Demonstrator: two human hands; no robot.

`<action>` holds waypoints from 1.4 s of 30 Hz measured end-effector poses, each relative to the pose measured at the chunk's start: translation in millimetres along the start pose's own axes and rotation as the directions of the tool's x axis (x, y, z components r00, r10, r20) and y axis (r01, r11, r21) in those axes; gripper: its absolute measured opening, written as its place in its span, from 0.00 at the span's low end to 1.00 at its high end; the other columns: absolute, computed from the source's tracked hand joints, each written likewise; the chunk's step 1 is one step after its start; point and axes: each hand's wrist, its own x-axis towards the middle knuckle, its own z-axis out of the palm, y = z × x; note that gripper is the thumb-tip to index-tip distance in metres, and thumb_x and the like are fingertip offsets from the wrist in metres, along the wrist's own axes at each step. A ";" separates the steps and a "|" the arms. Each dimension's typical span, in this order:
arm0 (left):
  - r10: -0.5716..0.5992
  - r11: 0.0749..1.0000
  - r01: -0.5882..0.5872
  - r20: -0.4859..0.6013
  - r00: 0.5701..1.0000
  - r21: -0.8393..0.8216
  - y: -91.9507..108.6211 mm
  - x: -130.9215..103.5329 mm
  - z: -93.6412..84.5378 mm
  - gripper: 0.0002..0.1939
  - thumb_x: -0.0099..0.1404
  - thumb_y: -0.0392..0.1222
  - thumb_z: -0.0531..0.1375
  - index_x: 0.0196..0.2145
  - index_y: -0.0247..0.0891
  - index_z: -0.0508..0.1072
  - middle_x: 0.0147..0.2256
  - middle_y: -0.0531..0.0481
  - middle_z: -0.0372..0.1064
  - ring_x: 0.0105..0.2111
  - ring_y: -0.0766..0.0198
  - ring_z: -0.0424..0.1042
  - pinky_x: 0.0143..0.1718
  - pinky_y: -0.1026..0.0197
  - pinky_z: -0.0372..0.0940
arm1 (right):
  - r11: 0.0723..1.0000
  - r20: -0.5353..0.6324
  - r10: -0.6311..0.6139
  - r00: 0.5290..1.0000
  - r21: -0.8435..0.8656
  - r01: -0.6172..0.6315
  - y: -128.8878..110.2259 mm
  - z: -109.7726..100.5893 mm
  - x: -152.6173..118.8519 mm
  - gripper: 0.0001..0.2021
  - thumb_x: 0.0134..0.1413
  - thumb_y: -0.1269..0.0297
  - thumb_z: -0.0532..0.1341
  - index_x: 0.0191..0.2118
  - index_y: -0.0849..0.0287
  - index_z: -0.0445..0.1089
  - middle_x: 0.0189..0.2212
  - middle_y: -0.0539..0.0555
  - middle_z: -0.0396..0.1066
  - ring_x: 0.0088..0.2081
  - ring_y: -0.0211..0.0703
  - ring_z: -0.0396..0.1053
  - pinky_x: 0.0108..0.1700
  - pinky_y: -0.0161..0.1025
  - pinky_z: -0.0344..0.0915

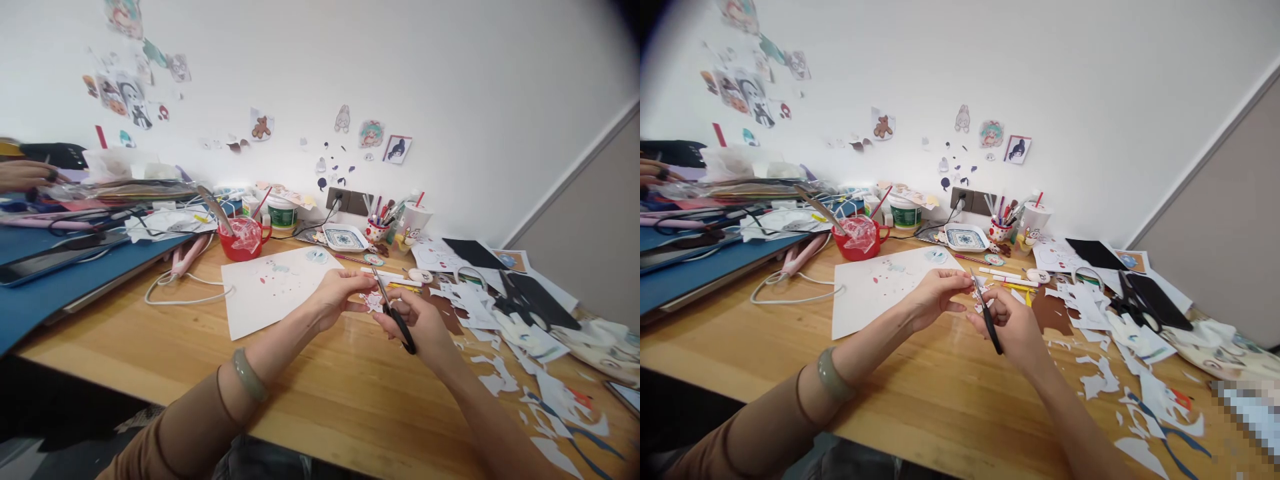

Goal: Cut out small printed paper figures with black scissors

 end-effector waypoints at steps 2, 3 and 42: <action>0.006 1.000 -0.006 -0.005 1.000 -0.006 -0.1 -0.1 0.3 0.12 0.43 0.43 0.65 0.25 0.34 0.72 0.26 0.50 0.67 0.28 0.67 0.65 0.26 0.66 0.61 | 1.000 -0.001 0.002 1.000 0.005 -0.001 -1.4 0.2 -0.2 0.13 0.41 0.60 0.63 0.32 0.56 0.60 0.15 0.42 0.57 0.18 0.35 0.58 0.21 0.32 0.58; 0.010 1.000 -0.010 -0.006 1.000 -0.009 -0.1 -0.1 0.4 0.12 0.43 0.43 0.65 0.25 0.34 0.72 0.26 0.49 0.67 0.29 0.67 0.65 0.26 0.66 0.61 | 1.000 -0.001 0.005 1.000 0.010 -0.005 -2.5 0.2 -0.4 0.13 0.41 0.60 0.63 0.32 0.56 0.60 0.15 0.42 0.57 0.18 0.35 0.58 0.22 0.32 0.58; 0.028 0.999 -0.028 0.007 1.000 0.033 0.8 -1.1 -0.5 0.10 0.45 0.43 0.64 0.25 0.35 0.73 0.26 0.50 0.68 0.27 0.68 0.66 0.25 0.67 0.61 | 0.988 0.082 0.056 0.995 0.137 -0.067 -5.2 -1.5 0.8 0.08 0.44 0.63 0.60 0.31 0.56 0.61 0.15 0.43 0.61 0.19 0.32 0.59 0.21 0.30 0.60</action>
